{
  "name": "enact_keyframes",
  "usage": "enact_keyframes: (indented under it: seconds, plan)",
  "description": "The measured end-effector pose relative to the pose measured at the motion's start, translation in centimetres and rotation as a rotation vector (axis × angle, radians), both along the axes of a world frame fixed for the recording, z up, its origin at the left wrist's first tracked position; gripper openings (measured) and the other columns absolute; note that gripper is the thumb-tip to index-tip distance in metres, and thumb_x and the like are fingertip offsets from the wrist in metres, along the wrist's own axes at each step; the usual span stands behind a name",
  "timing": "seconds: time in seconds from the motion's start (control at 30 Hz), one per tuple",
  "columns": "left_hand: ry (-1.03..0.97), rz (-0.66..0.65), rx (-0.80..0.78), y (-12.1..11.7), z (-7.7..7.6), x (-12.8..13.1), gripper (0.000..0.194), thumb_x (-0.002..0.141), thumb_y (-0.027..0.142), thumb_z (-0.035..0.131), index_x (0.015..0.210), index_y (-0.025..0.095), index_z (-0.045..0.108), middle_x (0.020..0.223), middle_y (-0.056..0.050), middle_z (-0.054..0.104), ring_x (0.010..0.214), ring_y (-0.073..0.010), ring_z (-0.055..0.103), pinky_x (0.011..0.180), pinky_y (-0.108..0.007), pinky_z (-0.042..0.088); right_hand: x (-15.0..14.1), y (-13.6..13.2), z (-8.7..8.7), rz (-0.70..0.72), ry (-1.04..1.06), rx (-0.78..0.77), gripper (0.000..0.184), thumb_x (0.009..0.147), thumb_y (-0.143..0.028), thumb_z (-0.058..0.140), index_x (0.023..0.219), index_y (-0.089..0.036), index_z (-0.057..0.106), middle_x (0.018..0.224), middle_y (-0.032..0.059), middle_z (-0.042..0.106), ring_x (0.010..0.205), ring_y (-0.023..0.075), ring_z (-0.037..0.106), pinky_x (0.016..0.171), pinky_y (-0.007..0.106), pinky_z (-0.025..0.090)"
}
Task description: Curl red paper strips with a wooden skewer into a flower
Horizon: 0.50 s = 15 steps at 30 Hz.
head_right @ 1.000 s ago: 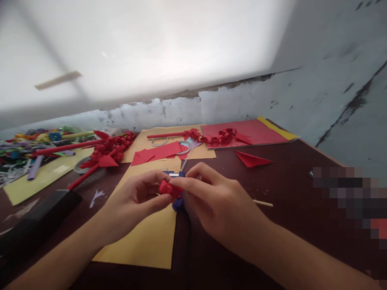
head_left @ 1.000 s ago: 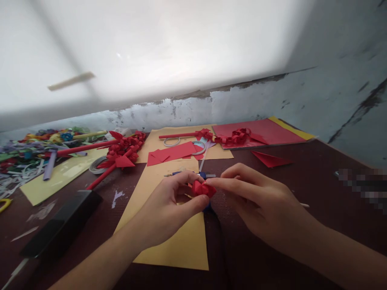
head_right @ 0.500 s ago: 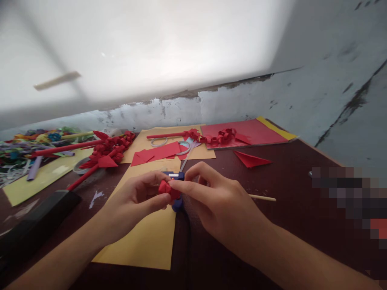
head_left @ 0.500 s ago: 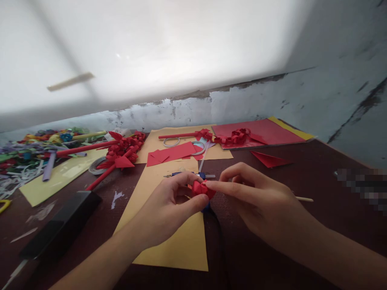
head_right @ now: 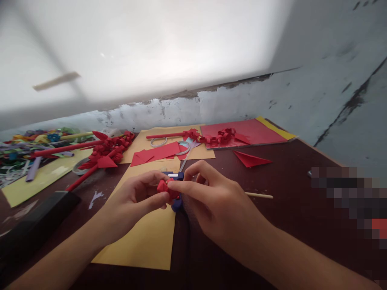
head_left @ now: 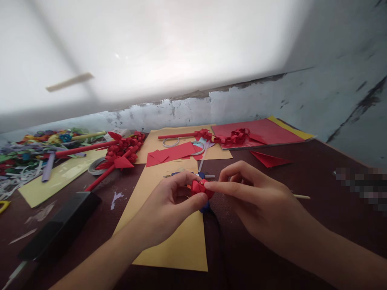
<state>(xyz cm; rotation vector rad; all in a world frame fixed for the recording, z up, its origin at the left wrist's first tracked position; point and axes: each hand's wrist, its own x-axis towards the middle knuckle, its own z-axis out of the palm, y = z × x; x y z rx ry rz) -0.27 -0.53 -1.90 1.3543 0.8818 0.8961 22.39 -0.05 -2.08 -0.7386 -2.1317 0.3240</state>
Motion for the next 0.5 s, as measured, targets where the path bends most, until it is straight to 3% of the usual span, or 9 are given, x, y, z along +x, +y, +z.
enact_keyframes:
  seconds: [0.5]
  plan:
    - [0.0, 0.011, 0.006, -0.05, 0.03, -0.02, 0.02, 0.094, 0.033, 0.078, 0.105, 0.018, 0.07, 0.092, -0.001, 0.069, 0.086, -0.0123, 0.065, 0.081, -0.025, 0.052, -0.16, 0.0, 0.09, 0.032, 0.051, -0.026, 0.038, 0.1, -0.003, 0.053, 0.12, -0.025, 0.076, 0.106, 0.0023, 0.061, 0.086, 0.0072, 0.064, 0.077, 0.015, 0.053]
